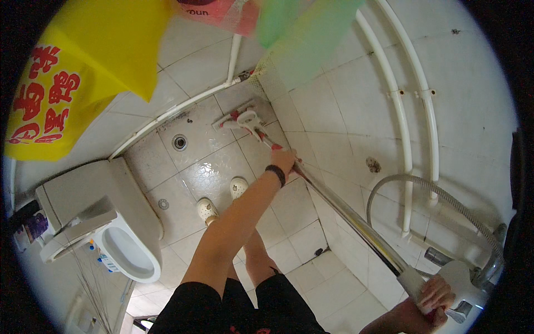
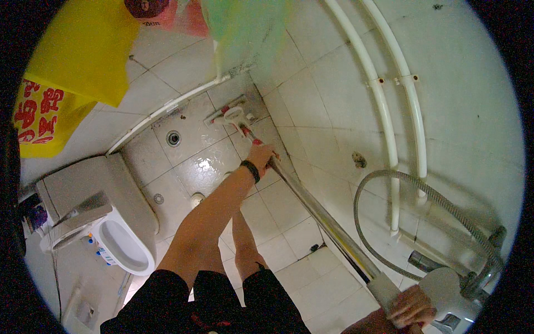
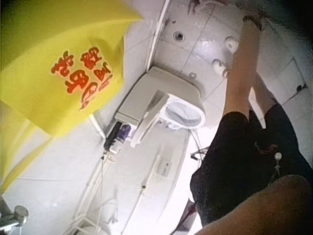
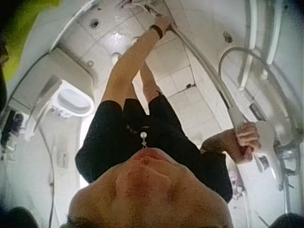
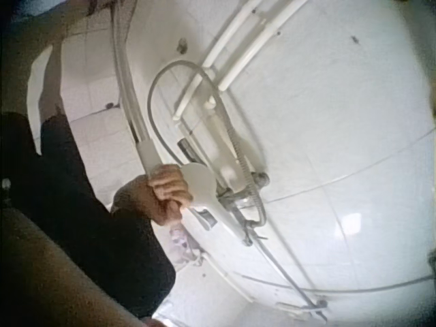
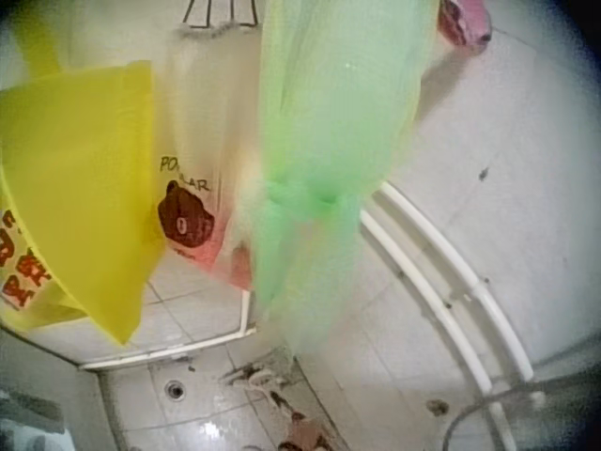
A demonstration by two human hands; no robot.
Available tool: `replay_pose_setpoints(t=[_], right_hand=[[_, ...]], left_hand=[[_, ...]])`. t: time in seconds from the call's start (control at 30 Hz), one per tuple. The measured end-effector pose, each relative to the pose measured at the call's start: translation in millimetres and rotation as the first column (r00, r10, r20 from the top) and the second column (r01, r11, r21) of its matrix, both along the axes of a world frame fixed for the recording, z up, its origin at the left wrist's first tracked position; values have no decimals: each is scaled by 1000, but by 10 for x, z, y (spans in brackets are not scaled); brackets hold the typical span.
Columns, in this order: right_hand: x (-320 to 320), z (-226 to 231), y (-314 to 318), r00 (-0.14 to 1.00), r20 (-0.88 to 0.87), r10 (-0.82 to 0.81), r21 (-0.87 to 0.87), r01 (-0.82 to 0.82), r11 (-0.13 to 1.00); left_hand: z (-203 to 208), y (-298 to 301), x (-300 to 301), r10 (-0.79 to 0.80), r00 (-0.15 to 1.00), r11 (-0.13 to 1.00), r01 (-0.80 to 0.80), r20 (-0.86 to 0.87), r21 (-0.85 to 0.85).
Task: The person enters a bathroom, picks up a wet wipe, and places it on the toilet seat. They then use a squeegee to push water across the tiled floor toward the drain, repeatedly moving the tool back and forth to clear the surface.
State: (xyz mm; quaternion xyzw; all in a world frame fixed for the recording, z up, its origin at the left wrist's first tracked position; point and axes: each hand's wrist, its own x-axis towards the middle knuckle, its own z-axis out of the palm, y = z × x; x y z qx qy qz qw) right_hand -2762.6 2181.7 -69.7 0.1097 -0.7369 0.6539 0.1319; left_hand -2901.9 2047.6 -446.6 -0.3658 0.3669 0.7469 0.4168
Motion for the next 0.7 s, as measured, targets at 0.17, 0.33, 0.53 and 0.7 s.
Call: replay_pose_setpoints(t=[0.17, 0.33, 0.53, 0.7], right_hand=[[0, -361, -677, 904, 109, -413, 77, 406, 911], [113, -296, -743, 895, 221, -386, 204, 345, 916], [166, -46, -690, 886, 301, -353, 280, 272, 921], [54, 49, -725, 934, 91, -347, 113, 336, 935]], left_hand=[[-608, -126, -107, 48, 999, 998, -48, 4, -46], [-756, 0, 190, -37, 998, 993, 32, -41, -118], [-361, 72, 568, 59, 989, 998, -54, 139, -39], [143, -28, 404, 129, 984, 991, -132, 123, 21]])
